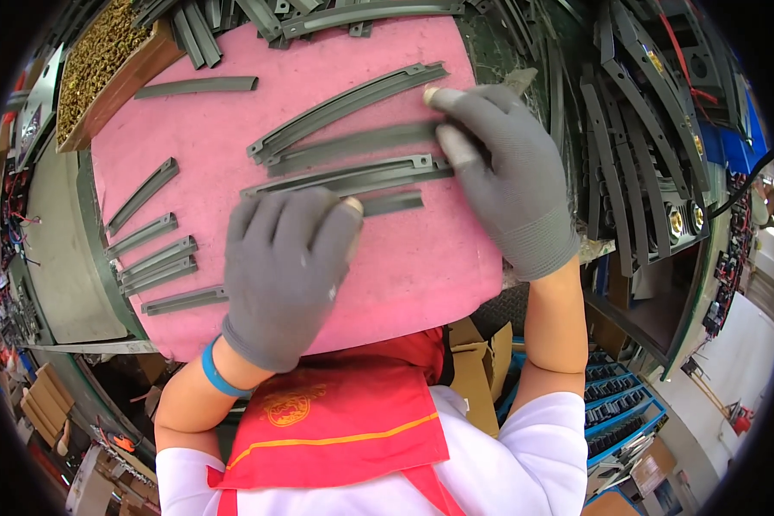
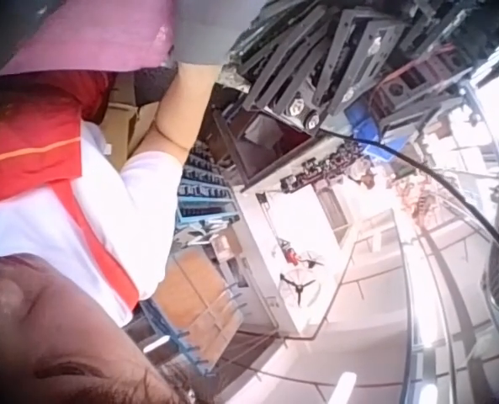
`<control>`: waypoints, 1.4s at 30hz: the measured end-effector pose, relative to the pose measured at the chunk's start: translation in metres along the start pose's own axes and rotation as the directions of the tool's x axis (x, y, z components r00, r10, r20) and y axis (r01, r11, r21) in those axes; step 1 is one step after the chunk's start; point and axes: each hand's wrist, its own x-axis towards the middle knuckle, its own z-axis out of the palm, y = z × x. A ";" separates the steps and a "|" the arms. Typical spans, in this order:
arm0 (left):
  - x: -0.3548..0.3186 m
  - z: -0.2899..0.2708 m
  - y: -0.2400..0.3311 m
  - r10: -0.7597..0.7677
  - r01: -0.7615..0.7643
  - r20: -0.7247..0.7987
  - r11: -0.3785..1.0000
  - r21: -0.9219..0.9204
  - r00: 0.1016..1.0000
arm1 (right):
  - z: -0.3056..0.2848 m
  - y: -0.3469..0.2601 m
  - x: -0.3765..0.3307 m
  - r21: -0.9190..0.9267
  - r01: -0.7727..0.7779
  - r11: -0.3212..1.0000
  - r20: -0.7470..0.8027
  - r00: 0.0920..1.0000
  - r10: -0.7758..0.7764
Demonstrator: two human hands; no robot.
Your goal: Assemble metal plates and components into a housing using an electric screwdriver.
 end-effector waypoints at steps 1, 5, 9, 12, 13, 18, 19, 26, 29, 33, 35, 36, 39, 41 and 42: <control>-0.003 -0.003 0.006 0.028 -0.028 0.044 1.000 -0.002 0.999 | 0.000 0.001 0.001 0.002 0.000 1.000 0.002 1.000 0.000; -0.009 -0.010 0.013 0.020 -0.002 0.136 0.991 -0.132 0.991 | -0.005 0.007 0.004 0.030 0.122 0.992 0.166 0.978 -0.126; -0.008 -0.030 -0.007 -0.108 0.108 0.010 0.994 0.028 0.994 | -0.014 0.006 0.006 -0.035 0.176 0.984 0.247 0.955 -0.163; -0.021 -0.020 -0.031 -0.184 0.183 0.033 0.983 0.016 0.982 | -0.016 0.005 0.005 0.125 0.020 0.992 0.316 0.947 -0.059; -0.025 -0.020 -0.033 -0.204 0.207 0.048 0.977 -0.049 0.978 | -0.014 0.003 0.008 0.125 0.024 0.992 0.318 0.946 -0.062; -0.026 -0.018 -0.027 -0.177 0.173 -0.030 0.979 -0.112 0.984 | 0.007 -0.004 0.027 -0.083 0.209 0.974 0.143 0.970 -0.196; -0.021 -0.018 -0.024 -0.118 0.116 -0.052 0.992 -0.045 0.992 | 0.009 -0.006 0.028 -0.086 0.210 0.974 0.147 0.970 -0.196; -0.007 -0.004 -0.023 -0.032 0.031 -0.043 0.999 -0.018 0.999 | 0.016 -0.009 0.043 -0.161 0.308 0.938 0.061 0.951 -0.302; -0.008 -0.010 -0.020 -0.094 0.094 -0.016 0.995 -0.012 0.995 | 0.028 -0.004 0.053 -0.205 0.371 0.906 0.043 0.928 -0.371; -0.013 -0.022 -0.023 -0.123 0.122 0.043 0.992 0.028 0.992 | 0.043 -0.005 0.069 -0.245 0.400 0.883 -0.016 0.909 -0.417; -0.020 -0.026 -0.027 -0.134 0.131 0.045 0.990 0.055 0.990 | 0.043 -0.011 0.071 -0.236 0.401 0.885 -0.043 0.906 -0.421; -0.023 -0.031 -0.028 -0.149 0.145 0.048 0.987 0.066 0.988 | 0.042 -0.013 0.068 -0.201 0.409 0.890 -0.034 0.905 -0.423; -0.039 -0.058 -0.042 -0.230 0.225 0.108 0.973 0.055 0.967 | 0.029 -0.025 0.044 -0.152 0.393 0.907 0.065 0.920 -0.387; -0.065 -0.080 -0.061 -0.381 0.373 -0.172 0.925 -0.078 0.908 | 0.021 -0.034 0.026 -0.102 0.297 0.949 0.120 0.951 -0.284; -0.081 -0.089 -0.074 -0.434 0.443 -0.243 0.896 -0.018 0.868 | 0.019 -0.039 0.024 -0.130 0.300 0.945 0.136 0.950 -0.282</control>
